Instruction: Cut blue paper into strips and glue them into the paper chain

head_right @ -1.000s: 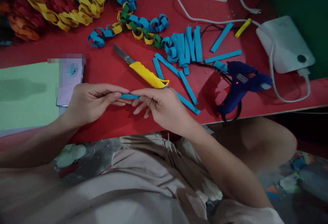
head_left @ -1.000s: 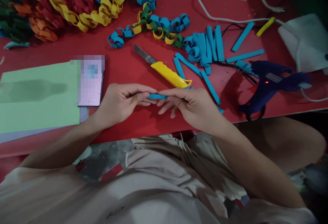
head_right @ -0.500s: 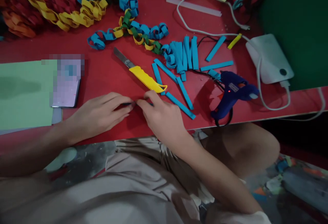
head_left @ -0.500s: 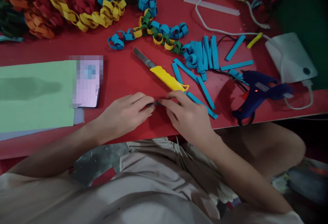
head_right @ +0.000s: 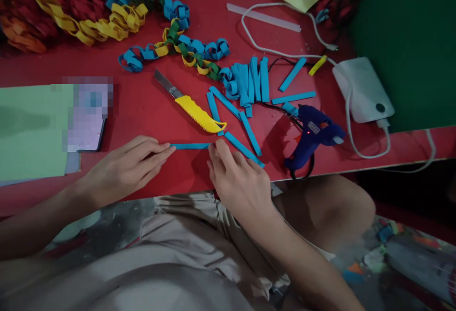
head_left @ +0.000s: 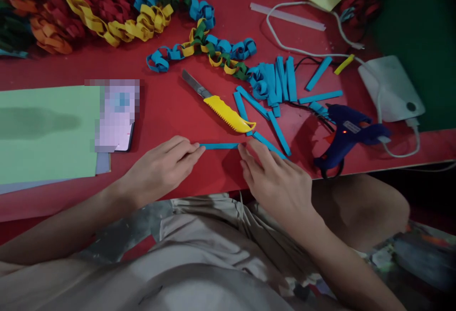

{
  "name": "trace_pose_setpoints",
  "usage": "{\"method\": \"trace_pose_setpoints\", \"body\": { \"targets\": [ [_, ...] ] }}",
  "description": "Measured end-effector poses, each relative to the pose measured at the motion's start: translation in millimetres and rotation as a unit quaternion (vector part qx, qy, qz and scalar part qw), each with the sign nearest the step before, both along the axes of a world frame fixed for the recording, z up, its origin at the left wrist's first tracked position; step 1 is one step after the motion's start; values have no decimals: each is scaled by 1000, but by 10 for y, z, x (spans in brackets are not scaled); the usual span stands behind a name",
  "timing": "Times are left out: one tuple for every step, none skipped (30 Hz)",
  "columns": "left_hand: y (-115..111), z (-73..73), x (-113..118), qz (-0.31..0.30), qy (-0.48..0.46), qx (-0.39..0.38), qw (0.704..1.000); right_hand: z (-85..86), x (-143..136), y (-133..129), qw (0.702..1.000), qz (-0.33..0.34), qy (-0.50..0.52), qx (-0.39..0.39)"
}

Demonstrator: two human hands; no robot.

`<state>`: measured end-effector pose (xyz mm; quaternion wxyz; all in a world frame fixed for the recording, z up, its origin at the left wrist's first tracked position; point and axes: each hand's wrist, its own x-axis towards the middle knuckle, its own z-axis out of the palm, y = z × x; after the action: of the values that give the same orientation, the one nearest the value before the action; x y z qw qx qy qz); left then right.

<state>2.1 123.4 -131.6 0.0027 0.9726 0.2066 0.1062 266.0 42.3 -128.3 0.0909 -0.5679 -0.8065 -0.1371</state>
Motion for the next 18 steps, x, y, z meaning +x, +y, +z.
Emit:
{"method": "trace_pose_setpoints", "body": {
  "targets": [
    [-15, 2, -21, 12, -6, -16, 1000, 9, 2, 0, 1000, -1, 1, -7],
    [-29, 6, -37, 24, -12, -28, 999, 20, -2, 7, 1000, -1, 3, -18],
    [-41, 11, -46, 33, -18, -35, 999, 33, -7, 20, 1000, 0, 7, -30],
    [-50, 18, -47, 39, -22, -35, 998, 47, -8, 37, 999, 2, 11, -42],
    [-55, 25, -39, 42, -26, -29, 998, 63, -3, 56, 999, 4, 19, -50],
    [-55, 33, -24, 44, -30, -18, 998, 81, 15, 72, 998, 7, 31, -52],
    [-48, 41, -4, 45, -29, -5, 999, 100, 47, 82, 998, 7, 47, -50],
    [-36, 49, 19, 44, -26, 9, 999, 120, 96, 84, 997, 2, 67, -42],
    [-19, 57, 42, 41, -19, 21, 999, 140, 160, 73, 995, -11, 95, -22],
    [2, 65, 64, 36, -12, 30, 999, 159, 236, 48, 991, -33, 129, 13],
    [25, 70, 83, 31, -6, 35, 999, 174, 318, 10, 983, -64, 163, 54],
    [48, 71, 100, 25, -6, 36, 999, 184, 403, -40, 972, -99, 191, 97],
    [69, 68, 113, 20, -9, 33, 999, 185, 484, -98, 959, -134, 211, 137],
    [88, 59, 124, 17, -16, 28, 999, 176, 559, -158, 947, -169, 220, 161],
    [103, 44, 133, 17, -28, 20, 999, 155, 627, -214, 937, -205, 223, 173],
    [115, 26, 142, 20, -41, 9, 999, 123, 689, -258, 928, -243, 228, 169],
    [122, 5, 149, 23, -55, -7, 998, 80, 749, -284, 917, -278, 240, 158],
    [126, -17, 155, 28, -68, -26, 997, 30, 809, -290, 904, -308, 257, 148]
  ]
}}
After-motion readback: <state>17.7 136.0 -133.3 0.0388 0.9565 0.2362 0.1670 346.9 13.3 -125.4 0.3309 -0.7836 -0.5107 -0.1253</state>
